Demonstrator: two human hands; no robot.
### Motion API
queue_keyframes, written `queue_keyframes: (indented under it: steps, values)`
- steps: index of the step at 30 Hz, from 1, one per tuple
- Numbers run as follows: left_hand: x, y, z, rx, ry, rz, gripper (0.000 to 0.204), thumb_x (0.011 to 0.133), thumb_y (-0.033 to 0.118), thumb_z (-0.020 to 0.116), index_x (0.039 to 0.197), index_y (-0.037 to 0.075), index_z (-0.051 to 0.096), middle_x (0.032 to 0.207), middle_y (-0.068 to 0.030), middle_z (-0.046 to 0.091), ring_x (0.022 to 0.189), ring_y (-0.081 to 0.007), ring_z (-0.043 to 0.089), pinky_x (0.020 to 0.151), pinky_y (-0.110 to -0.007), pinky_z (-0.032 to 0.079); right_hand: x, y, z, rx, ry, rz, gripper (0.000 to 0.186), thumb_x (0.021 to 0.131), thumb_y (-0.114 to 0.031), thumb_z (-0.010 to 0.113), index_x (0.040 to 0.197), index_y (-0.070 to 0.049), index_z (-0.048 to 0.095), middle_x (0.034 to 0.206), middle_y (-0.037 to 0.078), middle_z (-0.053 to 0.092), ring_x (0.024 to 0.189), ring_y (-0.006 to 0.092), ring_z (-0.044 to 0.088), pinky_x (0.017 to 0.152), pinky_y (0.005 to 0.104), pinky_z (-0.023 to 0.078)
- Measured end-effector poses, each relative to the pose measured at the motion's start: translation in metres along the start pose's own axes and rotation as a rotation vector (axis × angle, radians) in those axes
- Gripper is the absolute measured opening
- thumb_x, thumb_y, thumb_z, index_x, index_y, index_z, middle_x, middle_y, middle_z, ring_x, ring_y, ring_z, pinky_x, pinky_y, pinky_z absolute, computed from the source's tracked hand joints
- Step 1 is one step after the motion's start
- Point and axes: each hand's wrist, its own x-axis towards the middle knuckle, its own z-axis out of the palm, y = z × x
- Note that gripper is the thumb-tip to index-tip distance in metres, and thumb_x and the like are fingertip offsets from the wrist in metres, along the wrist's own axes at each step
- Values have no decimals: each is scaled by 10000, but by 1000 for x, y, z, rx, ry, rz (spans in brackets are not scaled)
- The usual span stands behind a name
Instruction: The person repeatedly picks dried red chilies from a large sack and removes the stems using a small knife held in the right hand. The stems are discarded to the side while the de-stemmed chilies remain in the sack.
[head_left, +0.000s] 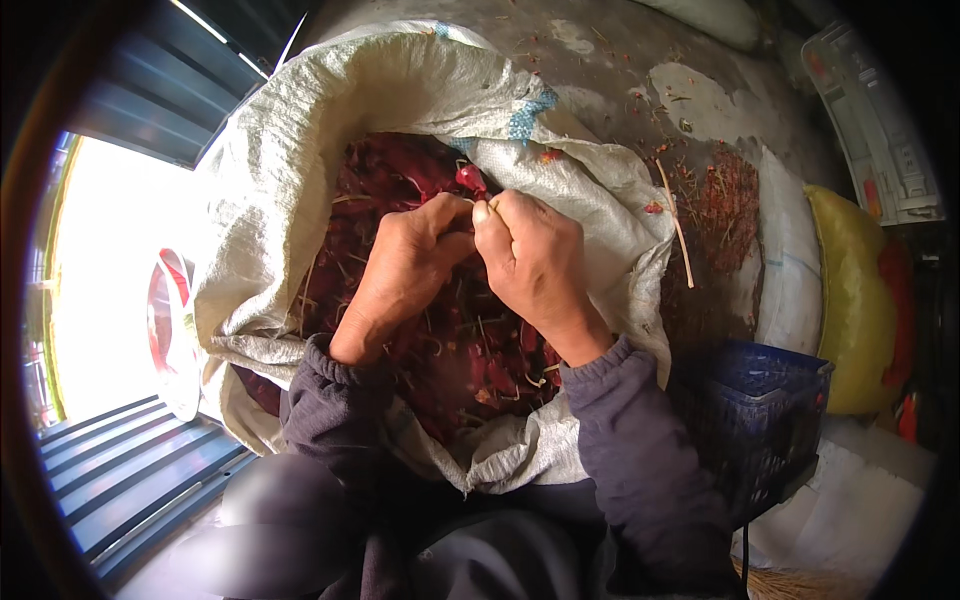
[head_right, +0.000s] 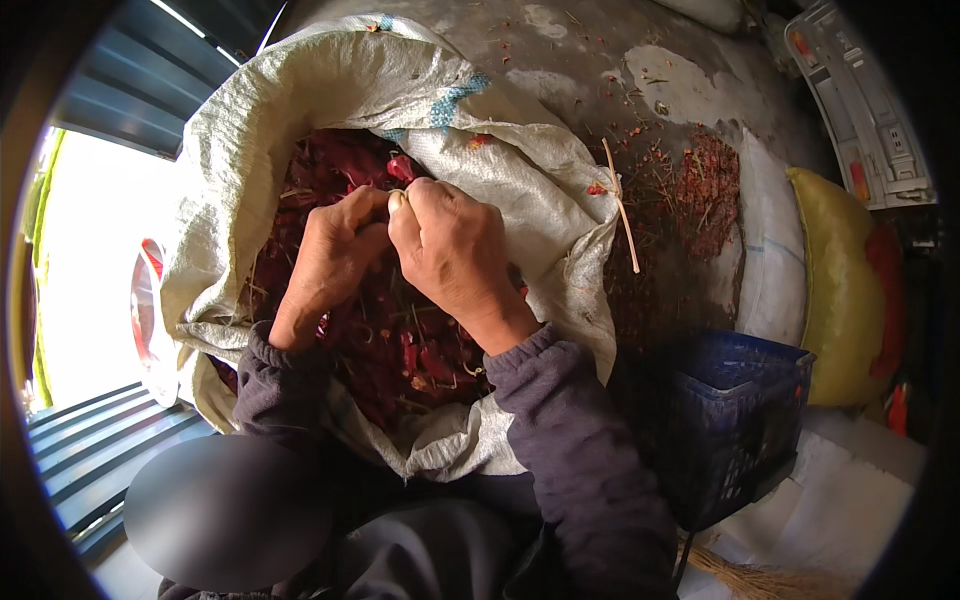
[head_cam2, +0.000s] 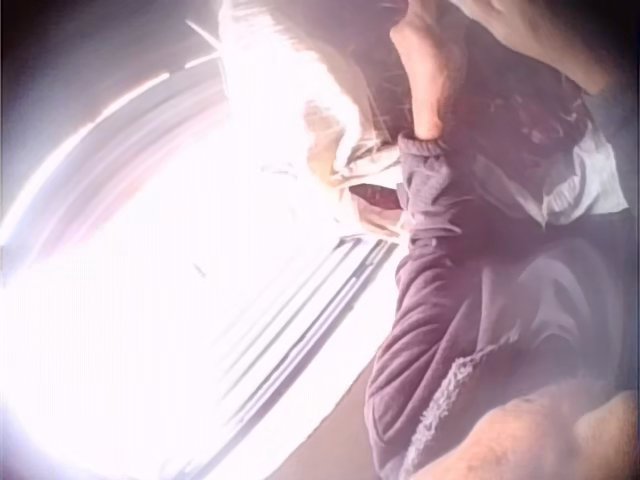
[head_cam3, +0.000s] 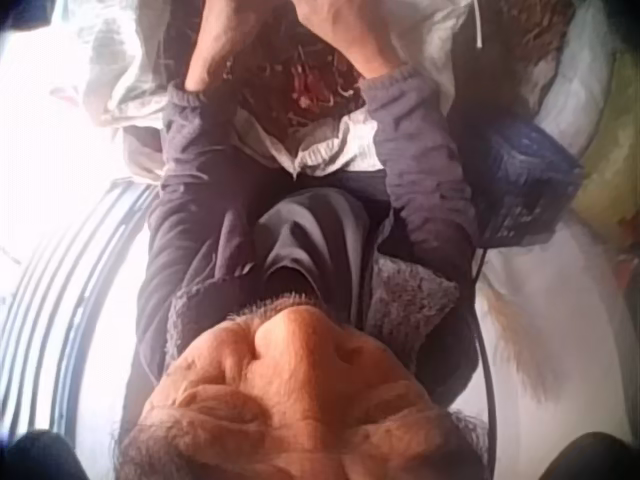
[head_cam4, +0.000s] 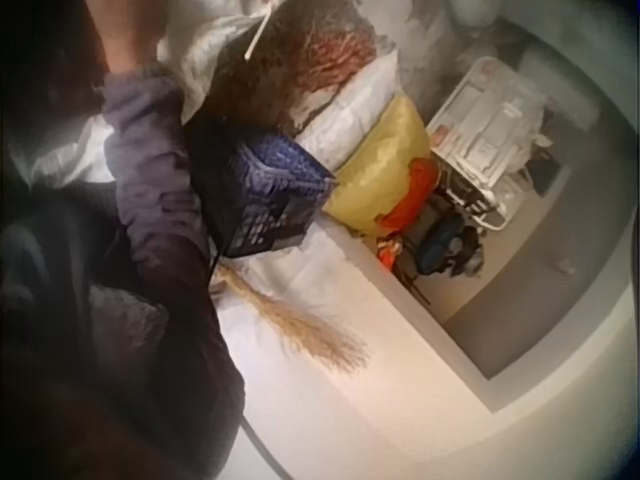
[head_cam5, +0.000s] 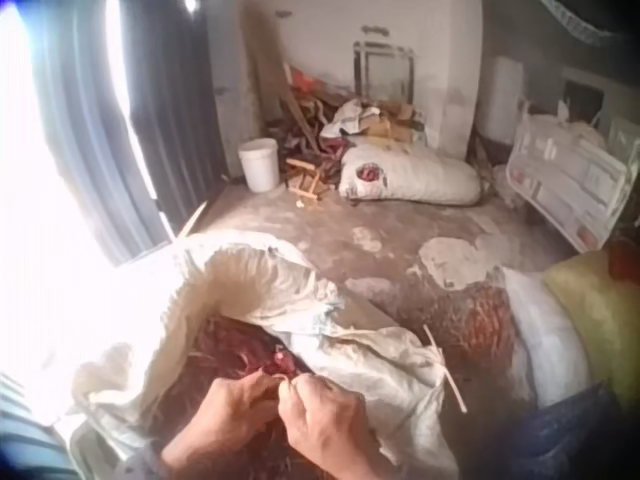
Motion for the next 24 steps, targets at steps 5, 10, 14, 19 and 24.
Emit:
queue_keyframes:
  steps: [5, 10, 14, 19, 24]
  values:
    - [-3, -3, -1, -430, -25, -201, 142, 973, 76, 694, 1081, -9, 657, 894, -52, 714, 818, -93, 656, 673, -276, 566, 7, -16, -1, 330, -16, 381, 250, 988, -150, 609, 785, -12, 560, 641, 129, 570, 553, 217, 560, 525, 371, 440]
    - [-3, -5, 2, -715, 16, -163, 79, 995, 87, 673, 1029, 17, 661, 916, -44, 710, 792, -112, 669, 673, -268, 577, 7, -18, 8, 867, -3, 716, 277, 1032, -225, 595, 785, -107, 553, 643, -73, 462, 513, 19, 373, 441, 220, 312]
    - [-2, -9, 2, -815, -12, -188, 79, 1006, 101, 655, 1028, 25, 664, 936, -51, 713, 781, -122, 677, 670, -263, 567, 8, -21, 7, 1051, 26, 795, 231, 1029, -236, 607, 824, -137, 561, 647, -80, 455, 489, 1, 356, 415, 188, 301]
    - [-2, -15, 5, -979, -17, -212, 69, 1008, 90, 646, 1029, 24, 648, 960, -70, 715, 787, -136, 679, 684, -279, 569, 14, -31, 7, 1143, 79, 863, 281, 1026, -261, 593, 785, -122, 547, 636, -56, 468, 478, 29, 385, 405, 220, 330]
    - [-9, -25, 17, -1201, 23, -122, 87, 1019, 66, 610, 1104, 50, 606, 1023, -129, 700, 863, -221, 696, 784, -343, 586, 28, -6, -4, 1336, 339, 873, 300, 1044, -253, 542, 773, -133, 494, 660, -40, 448, 482, 38, 351, 406, 229, 312]
